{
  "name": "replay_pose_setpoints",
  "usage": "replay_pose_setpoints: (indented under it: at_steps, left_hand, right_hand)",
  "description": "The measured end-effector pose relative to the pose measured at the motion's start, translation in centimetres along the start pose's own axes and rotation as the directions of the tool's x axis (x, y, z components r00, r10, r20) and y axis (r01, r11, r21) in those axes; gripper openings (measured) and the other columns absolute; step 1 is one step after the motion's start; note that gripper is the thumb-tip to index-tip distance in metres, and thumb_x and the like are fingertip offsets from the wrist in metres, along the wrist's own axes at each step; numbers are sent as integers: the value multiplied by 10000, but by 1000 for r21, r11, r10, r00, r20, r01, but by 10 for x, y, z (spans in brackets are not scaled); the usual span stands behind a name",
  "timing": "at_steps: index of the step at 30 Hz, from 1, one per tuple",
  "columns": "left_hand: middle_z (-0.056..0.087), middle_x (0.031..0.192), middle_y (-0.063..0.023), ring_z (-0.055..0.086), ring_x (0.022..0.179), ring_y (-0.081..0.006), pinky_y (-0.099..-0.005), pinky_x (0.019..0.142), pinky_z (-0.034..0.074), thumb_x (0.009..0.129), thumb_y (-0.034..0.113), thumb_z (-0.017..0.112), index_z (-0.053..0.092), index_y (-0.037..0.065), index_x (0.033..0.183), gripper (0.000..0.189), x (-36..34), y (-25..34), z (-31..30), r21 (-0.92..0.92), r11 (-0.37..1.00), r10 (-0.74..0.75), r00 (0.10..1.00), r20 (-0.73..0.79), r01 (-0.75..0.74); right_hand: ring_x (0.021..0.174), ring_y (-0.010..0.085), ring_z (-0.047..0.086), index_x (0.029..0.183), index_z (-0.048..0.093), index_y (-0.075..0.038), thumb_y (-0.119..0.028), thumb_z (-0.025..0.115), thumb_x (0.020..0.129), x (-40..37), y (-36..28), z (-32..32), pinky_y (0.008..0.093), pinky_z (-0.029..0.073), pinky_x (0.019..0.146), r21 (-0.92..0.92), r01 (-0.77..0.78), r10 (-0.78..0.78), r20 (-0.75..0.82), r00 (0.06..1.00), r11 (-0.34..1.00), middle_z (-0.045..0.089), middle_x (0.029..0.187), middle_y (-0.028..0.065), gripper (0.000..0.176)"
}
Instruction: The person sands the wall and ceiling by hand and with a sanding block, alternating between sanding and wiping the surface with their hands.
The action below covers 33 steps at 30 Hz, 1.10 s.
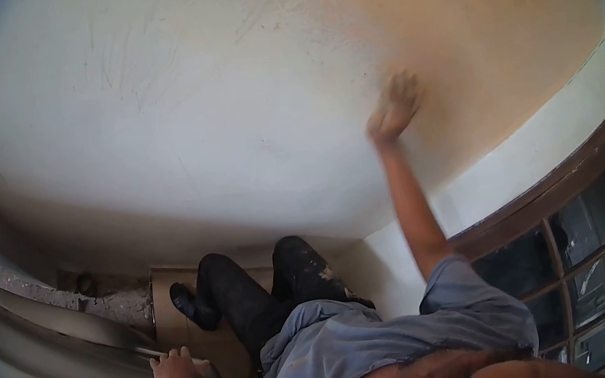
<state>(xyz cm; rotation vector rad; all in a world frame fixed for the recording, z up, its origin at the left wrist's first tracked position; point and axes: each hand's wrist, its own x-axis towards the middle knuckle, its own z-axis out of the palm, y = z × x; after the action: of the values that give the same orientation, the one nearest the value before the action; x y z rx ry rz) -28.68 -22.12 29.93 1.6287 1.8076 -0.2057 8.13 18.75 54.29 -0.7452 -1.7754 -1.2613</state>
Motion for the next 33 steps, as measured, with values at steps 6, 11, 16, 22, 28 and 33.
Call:
replay_pose_setpoints:
  at_steps: [6,11,16,22,28,33]
  left_hand:
    - [624,1152,-162,573,1119,-322,-522,1020,368,843,478,593,564,36,1229,588,4,-1,1,39,998,-52,995,-85,56]
    - [629,1129,-181,577,1104,-336,-487,985,400,854,457,585,574,37,1210,550,8,-5,-22,-9,976,-219,971,-92,219]
    - [571,1214,-237,516,1176,-377,-462,1018,379,868,401,599,565,39,1230,513,30,-26,-18,-145,973,-216,933,-288,181]
    - [47,1552,-233,83,1404,-481,-598,1099,187,859,221,632,177,89,1499,797,75,83,-190,199,976,219,471,-855,-91]
    - [115,1530,-273,122,1414,-441,-526,1130,152,956,539,383,137,-2,1484,795,129,233,-418,-64,952,-192,-421,-886,-298]
    - [105,1545,-245,43,1432,-425,-654,1078,28,952,430,360,152,20,1492,709,153,430,-364,460,888,396,-521,-756,8]
  right_hand:
    - [1322,371,389,1230,594,-2,-272,391,984,172,105,-48,505,205,1122,338,-280,386,-308,869,899,499,1358,200,418]
    - [1370,388,310,1296,540,0,-213,388,974,-55,87,-29,501,124,1149,91,-298,304,-59,951,950,432,1414,210,415]
    - [741,245,648,848,625,19,-18,525,909,-282,-112,-112,369,501,647,440,-870,445,748,493,224,670,838,148,123]
    - [645,284,636,988,681,-79,-118,630,847,-244,-161,-149,375,508,587,886,-463,-129,459,879,-3,681,826,68,155]
    - [735,254,668,1118,663,-98,-159,623,857,-253,-127,-109,371,523,664,904,-426,-154,428,891,45,696,1032,65,271]
    - [798,304,671,1061,669,-35,-182,499,929,-304,-81,-132,377,520,708,621,-783,149,779,610,-43,697,952,147,261]
